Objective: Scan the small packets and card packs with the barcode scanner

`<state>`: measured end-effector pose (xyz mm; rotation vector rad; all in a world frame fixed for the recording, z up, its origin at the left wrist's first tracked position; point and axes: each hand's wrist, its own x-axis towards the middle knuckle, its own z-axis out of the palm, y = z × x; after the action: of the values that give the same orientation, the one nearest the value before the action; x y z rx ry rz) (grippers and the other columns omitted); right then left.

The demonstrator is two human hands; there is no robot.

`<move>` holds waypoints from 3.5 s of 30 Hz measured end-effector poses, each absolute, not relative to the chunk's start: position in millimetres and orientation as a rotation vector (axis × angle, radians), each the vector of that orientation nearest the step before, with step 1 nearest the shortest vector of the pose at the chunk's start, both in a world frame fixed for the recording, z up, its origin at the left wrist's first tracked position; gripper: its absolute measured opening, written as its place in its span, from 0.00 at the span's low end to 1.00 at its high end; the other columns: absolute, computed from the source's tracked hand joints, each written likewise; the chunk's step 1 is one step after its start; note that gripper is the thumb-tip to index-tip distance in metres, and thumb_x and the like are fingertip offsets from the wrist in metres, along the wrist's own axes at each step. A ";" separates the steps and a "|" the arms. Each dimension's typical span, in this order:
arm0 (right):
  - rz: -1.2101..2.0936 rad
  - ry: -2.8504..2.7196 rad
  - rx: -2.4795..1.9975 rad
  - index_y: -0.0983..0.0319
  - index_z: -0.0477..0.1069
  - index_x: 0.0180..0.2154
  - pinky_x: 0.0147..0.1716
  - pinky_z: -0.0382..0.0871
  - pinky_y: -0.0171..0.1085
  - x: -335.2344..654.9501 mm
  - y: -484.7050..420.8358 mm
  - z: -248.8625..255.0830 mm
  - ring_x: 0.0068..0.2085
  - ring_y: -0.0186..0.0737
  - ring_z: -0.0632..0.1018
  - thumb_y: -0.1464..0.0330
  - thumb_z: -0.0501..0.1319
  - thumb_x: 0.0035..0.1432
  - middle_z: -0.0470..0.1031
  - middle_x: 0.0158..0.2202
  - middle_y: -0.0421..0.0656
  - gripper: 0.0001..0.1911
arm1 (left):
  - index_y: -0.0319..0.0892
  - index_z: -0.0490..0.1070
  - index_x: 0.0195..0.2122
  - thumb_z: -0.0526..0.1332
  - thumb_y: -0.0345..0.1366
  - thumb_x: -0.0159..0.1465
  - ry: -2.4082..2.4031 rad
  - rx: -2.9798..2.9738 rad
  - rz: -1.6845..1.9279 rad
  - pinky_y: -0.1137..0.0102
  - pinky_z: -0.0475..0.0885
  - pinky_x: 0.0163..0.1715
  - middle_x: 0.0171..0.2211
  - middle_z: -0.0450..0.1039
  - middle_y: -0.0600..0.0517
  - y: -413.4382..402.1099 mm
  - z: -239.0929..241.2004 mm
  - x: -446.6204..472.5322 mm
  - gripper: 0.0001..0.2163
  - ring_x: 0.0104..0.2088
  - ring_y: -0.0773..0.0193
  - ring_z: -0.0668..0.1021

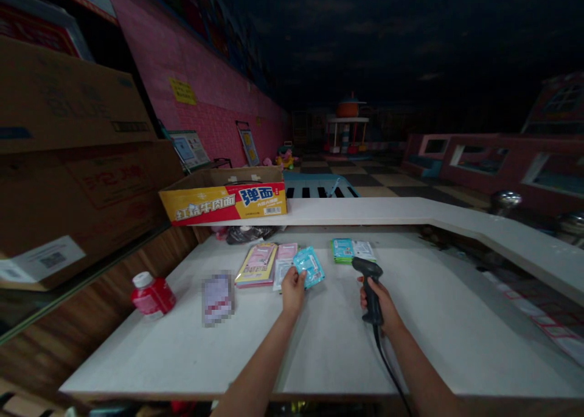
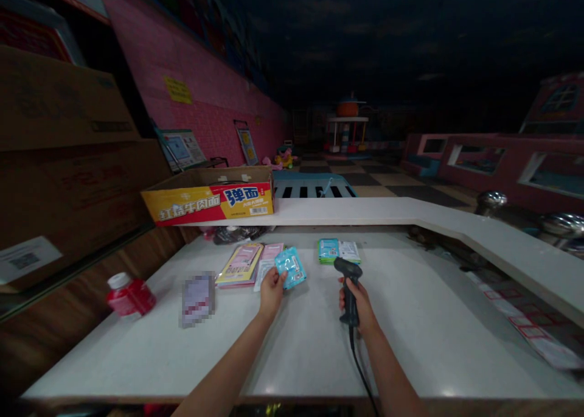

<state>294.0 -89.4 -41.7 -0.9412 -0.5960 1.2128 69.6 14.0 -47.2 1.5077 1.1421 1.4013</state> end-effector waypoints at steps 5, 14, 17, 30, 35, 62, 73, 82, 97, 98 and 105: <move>1.319 -0.646 -1.052 0.61 0.69 0.41 0.14 0.66 0.31 279.7 -103.6 -30.9 0.17 0.32 0.69 0.51 0.68 0.47 0.70 0.19 0.35 0.26 | 0.43 0.65 0.29 0.59 0.54 0.57 1.149 1.475 1.441 0.74 0.65 0.22 0.23 0.65 0.56 -9.3 -64.1 67.4 0.18 0.23 0.67 0.69; 1.258 -1.054 -1.360 0.60 0.65 0.40 0.09 0.58 0.29 250.0 -158.1 -11.3 0.12 0.28 0.63 0.48 0.65 0.48 0.65 0.18 0.30 0.26 | 0.42 0.66 0.30 0.58 0.48 0.59 1.153 1.455 1.457 0.74 0.68 0.24 0.24 0.67 0.55 -15.4 -54.8 69.8 0.14 0.25 0.67 0.71; 1.245 -1.117 -1.384 0.60 0.64 0.37 0.09 0.58 0.29 247.7 -168.9 -7.4 0.12 0.28 0.63 0.46 0.63 0.48 0.65 0.18 0.30 0.26 | 0.42 0.66 0.32 0.58 0.48 0.58 1.148 1.420 1.429 0.73 0.69 0.22 0.24 0.66 0.56 -18.7 -51.0 70.4 0.13 0.24 0.66 0.71; 1.286 -1.108 -1.334 0.60 0.63 0.35 0.09 0.58 0.30 249.8 -169.8 -5.3 0.12 0.28 0.63 0.44 0.63 0.46 0.65 0.17 0.31 0.28 | 0.43 0.64 0.28 0.57 0.46 0.61 1.214 1.581 1.483 0.74 0.65 0.24 0.23 0.64 0.56 -17.0 -56.5 68.3 0.12 0.24 0.67 0.68; 1.298 -0.936 -1.272 0.60 0.64 0.38 0.10 0.59 0.30 259.4 -146.8 -16.6 0.14 0.29 0.65 0.47 0.66 0.46 0.66 0.19 0.32 0.27 | 0.43 0.66 0.29 0.58 0.47 0.61 1.216 1.614 1.484 0.74 0.65 0.24 0.23 0.66 0.56 -19.2 -54.4 68.7 0.12 0.24 0.67 0.68; 1.333 -0.328 -0.599 0.59 0.68 0.38 0.14 0.54 0.26 318.7 -92.3 -47.2 0.17 0.25 0.58 0.52 0.68 0.49 0.56 0.20 0.30 0.22 | 0.39 0.69 0.22 0.68 0.33 0.49 1.165 1.219 0.987 0.73 0.70 0.20 0.15 0.66 0.57 82.2 -12.7 231.8 0.08 0.17 0.69 0.72; 1.349 -0.323 -0.614 0.60 0.68 0.38 0.13 0.54 0.28 322.7 -85.3 -52.4 0.16 0.27 0.57 0.51 0.68 0.48 0.55 0.20 0.31 0.23 | 0.39 0.71 0.23 0.66 0.28 0.50 1.417 1.647 0.929 0.71 0.69 0.30 0.18 0.70 0.54 114.8 -18.5 271.6 0.04 0.25 0.64 0.76; 1.361 -0.263 -0.597 0.60 0.69 0.39 0.14 0.55 0.26 321.8 -86.2 -50.4 0.17 0.25 0.57 0.52 0.68 0.48 0.57 0.20 0.31 0.23 | 0.43 0.77 0.42 0.64 0.37 0.58 1.228 2.384 0.960 0.58 0.61 0.53 0.44 0.74 0.44 76.8 -14.7 237.3 0.11 0.50 0.52 0.71; 1.365 -0.295 -0.612 0.59 0.69 0.38 0.14 0.56 0.28 324.3 -85.7 -53.9 0.17 0.27 0.58 0.52 0.68 0.48 0.57 0.20 0.32 0.21 | 0.47 0.74 0.51 0.63 0.37 0.61 1.187 2.595 0.857 0.56 0.59 0.55 0.51 0.71 0.46 58.0 -23.3 228.4 0.15 0.56 0.52 0.67; 1.370 -0.286 -0.606 0.59 0.69 0.38 0.13 0.56 0.28 324.4 -86.4 -53.9 0.17 0.27 0.58 0.53 0.68 0.48 0.57 0.20 0.32 0.21 | 0.47 0.74 0.51 0.62 0.37 0.62 1.198 2.589 0.871 0.57 0.60 0.54 0.51 0.72 0.46 54.1 -20.7 220.4 0.15 0.55 0.52 0.68; 1.393 -0.252 -0.565 0.61 0.70 0.39 0.14 0.58 0.28 321.5 -94.8 -51.4 0.18 0.27 0.60 0.56 0.69 0.49 0.58 0.21 0.32 0.20 | 0.43 0.74 0.50 0.58 0.34 0.64 1.402 2.535 0.976 0.61 0.64 0.51 0.45 0.73 0.45 28.7 -1.7 130.4 0.14 0.49 0.54 0.70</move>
<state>321.5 -94.8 -51.4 -0.5648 -0.2523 1.3927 130.4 28.7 -1.7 2.5348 1.4019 0.9758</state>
